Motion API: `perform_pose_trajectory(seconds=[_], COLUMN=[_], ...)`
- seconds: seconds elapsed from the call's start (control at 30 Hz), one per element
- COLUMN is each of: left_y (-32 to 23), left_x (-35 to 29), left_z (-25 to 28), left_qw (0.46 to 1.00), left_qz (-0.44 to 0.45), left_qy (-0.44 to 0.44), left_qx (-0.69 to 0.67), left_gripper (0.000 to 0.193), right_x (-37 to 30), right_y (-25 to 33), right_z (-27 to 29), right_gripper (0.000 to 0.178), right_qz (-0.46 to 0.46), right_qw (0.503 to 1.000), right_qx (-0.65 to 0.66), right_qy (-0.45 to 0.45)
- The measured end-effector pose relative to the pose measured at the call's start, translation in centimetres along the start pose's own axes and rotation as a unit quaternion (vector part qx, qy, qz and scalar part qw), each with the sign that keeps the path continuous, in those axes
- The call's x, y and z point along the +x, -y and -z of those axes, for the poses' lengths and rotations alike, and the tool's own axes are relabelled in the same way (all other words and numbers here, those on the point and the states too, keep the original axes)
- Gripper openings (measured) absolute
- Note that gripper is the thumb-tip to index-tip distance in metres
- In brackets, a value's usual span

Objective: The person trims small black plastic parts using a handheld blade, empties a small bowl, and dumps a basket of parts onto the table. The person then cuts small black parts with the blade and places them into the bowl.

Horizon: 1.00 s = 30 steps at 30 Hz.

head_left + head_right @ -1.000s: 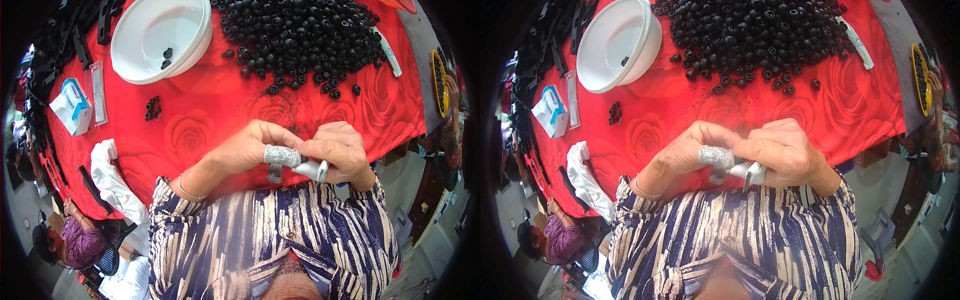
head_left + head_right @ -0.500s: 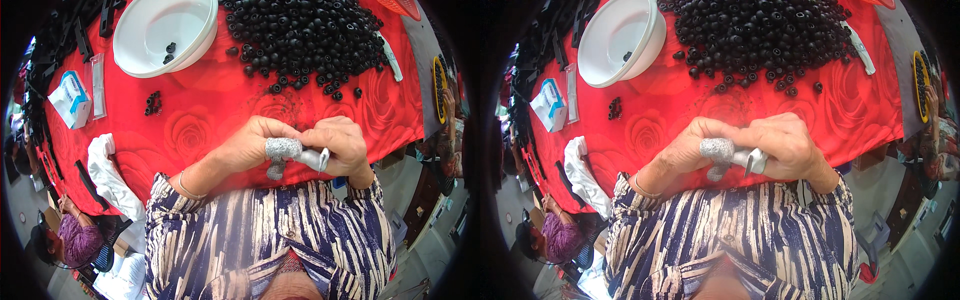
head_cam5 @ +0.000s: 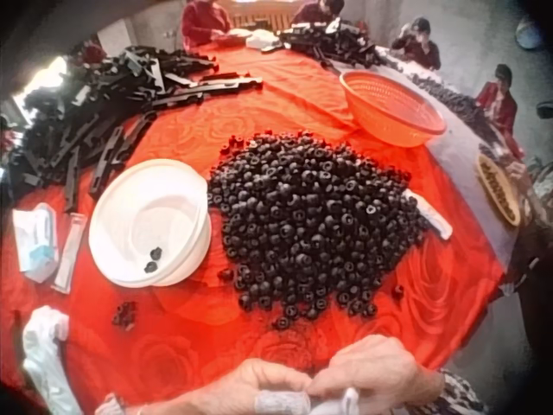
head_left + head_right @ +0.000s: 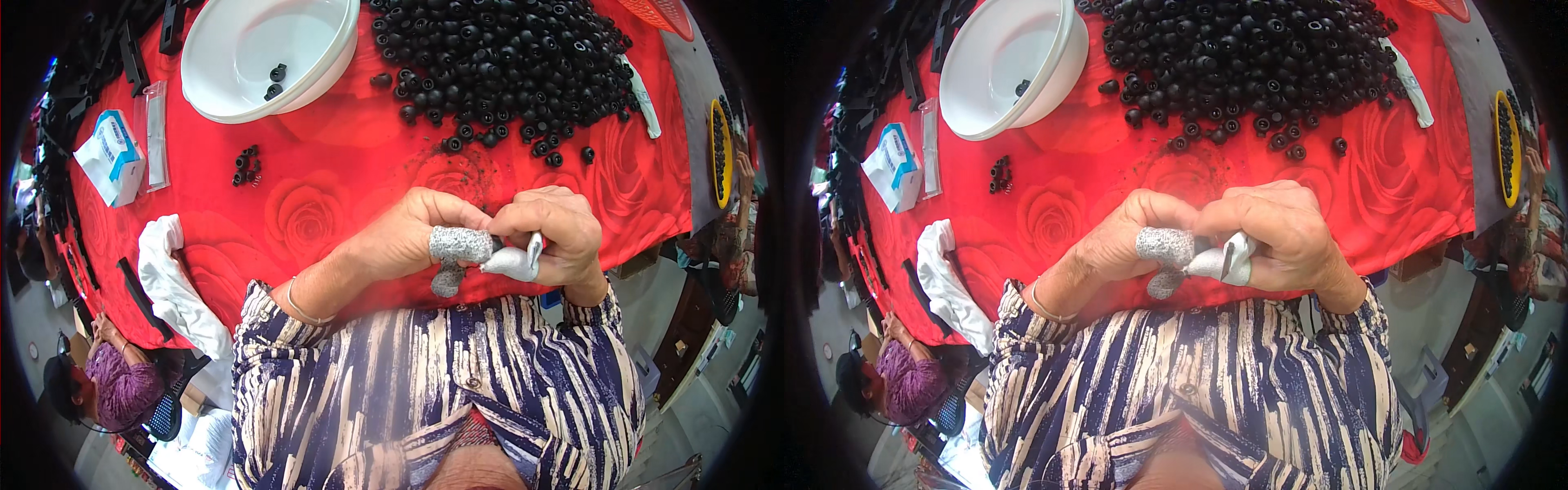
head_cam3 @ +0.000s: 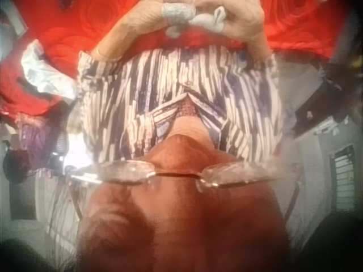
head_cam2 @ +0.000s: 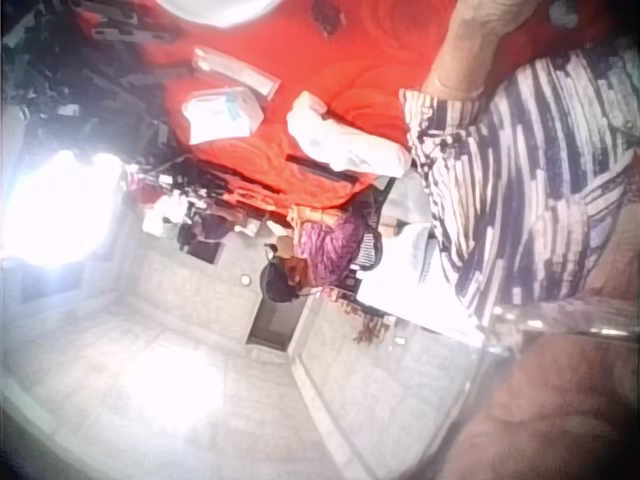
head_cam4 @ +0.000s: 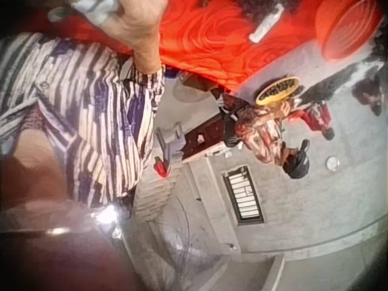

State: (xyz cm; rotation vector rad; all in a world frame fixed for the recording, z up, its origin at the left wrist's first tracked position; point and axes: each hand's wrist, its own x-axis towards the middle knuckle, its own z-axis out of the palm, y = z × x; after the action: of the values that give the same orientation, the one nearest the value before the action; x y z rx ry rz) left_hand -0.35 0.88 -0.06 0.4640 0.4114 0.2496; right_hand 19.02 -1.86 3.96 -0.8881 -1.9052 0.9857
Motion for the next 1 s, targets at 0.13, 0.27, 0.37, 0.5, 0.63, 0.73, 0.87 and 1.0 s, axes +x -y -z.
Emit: perform_pose_trajectory(seconds=[0.13,0.27,0.37,0.5,0.63,0.73,0.87,1.0], left_y=[-0.2,-0.5,-0.1,0.0,0.0,0.2,0.3,1.1], left_x=[-0.2,-0.2,-0.3,-0.6,-0.8,-0.6,-0.7,-0.2], left_z=[-0.1,0.2,-0.3,-1.2,-1.5,-1.0,-1.4,-1.4], left_qw=[0.999,0.998,0.998,0.994,0.991,0.985,0.983,0.983], left_qz=[0.016,0.034,-0.029,-0.092,-0.095,-0.14,-0.156,-0.159], left_qy=[-0.002,0.02,-0.006,-0.046,-0.064,-0.045,-0.068,-0.087], left_qx=[0.036,0.042,0.049,0.02,0.072,0.088,0.065,0.009], left_gripper=[0.019,0.02,0.022,0.022,0.021,0.021,0.021,0.022], right_x=[-0.2,0.0,0.1,-0.2,-0.4,-0.3,-0.2,-0.7], right_y=[-0.1,-0.7,0.0,0.3,0.4,0.4,-0.1,0.1], right_z=[0.1,0.2,0.0,-0.2,-0.4,-0.5,-0.7,-1.0], right_gripper=[0.027,0.028,0.028,0.029,0.034,0.034,0.037,0.047], right_qz=[0.021,0.065,0.054,0.117,0.147,0.153,0.156,0.171], right_qw=[1.0,0.997,0.997,0.979,0.975,0.971,0.966,0.954], right_qx=[0.003,0.01,-0.039,-0.151,-0.152,-0.163,-0.183,-0.227], right_qy=[0.012,0.03,-0.042,-0.068,-0.074,-0.083,-0.094,-0.091])
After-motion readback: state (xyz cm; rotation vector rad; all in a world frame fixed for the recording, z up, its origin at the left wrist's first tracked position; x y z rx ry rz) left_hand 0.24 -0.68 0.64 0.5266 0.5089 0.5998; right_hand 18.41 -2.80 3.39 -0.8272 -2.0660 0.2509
